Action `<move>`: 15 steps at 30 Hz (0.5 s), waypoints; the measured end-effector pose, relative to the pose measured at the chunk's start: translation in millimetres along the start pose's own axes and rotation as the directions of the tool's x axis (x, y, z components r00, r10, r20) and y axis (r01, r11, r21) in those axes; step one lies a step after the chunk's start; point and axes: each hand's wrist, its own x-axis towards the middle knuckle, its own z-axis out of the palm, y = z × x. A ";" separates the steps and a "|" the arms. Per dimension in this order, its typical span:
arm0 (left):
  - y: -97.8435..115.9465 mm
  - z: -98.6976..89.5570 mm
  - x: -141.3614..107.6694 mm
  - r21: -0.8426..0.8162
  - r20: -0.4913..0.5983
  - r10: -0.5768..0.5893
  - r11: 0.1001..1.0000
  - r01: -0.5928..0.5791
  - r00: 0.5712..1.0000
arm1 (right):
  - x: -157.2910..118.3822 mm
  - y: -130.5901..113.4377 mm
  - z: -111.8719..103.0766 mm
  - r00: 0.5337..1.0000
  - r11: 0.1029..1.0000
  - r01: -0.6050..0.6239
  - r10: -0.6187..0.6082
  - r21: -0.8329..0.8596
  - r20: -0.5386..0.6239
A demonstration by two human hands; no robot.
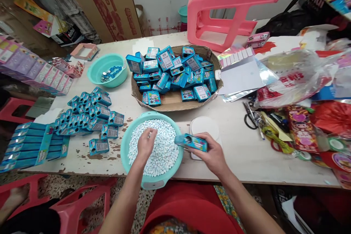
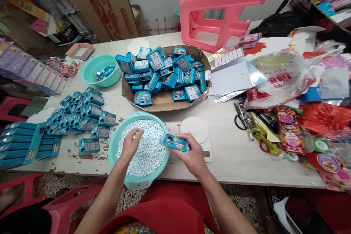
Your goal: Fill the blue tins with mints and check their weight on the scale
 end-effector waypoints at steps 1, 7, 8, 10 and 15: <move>-5.4 -4.9 7.4 0.208 0.037 0.069 0.975 -0.075 0.997 | 0.3 9.7 -12.1 0.997 0.999 -0.012 0.009 -0.041 -0.071; 23.9 18.4 117.6 0.676 0.061 0.297 0.690 -0.258 0.953 | 21.2 81.4 -42.8 0.942 0.960 -0.045 -0.051 -0.277 -0.332; 31.3 29.6 140.7 0.730 0.081 0.218 0.652 -0.207 0.973 | 24.5 88.4 -42.7 0.940 0.957 -0.048 -0.054 -0.288 -0.338; 40.3 52.2 180.3 0.774 0.065 -0.013 0.632 -0.042 0.998 | 27.3 94.7 -42.1 0.944 0.950 -0.033 -0.072 -0.311 -0.321; 34.2 84.1 219.7 0.677 -0.080 -0.280 0.689 0.258 0.957 | 9.6 77.8 -47.7 0.913 0.901 0.017 -0.191 -0.433 -0.360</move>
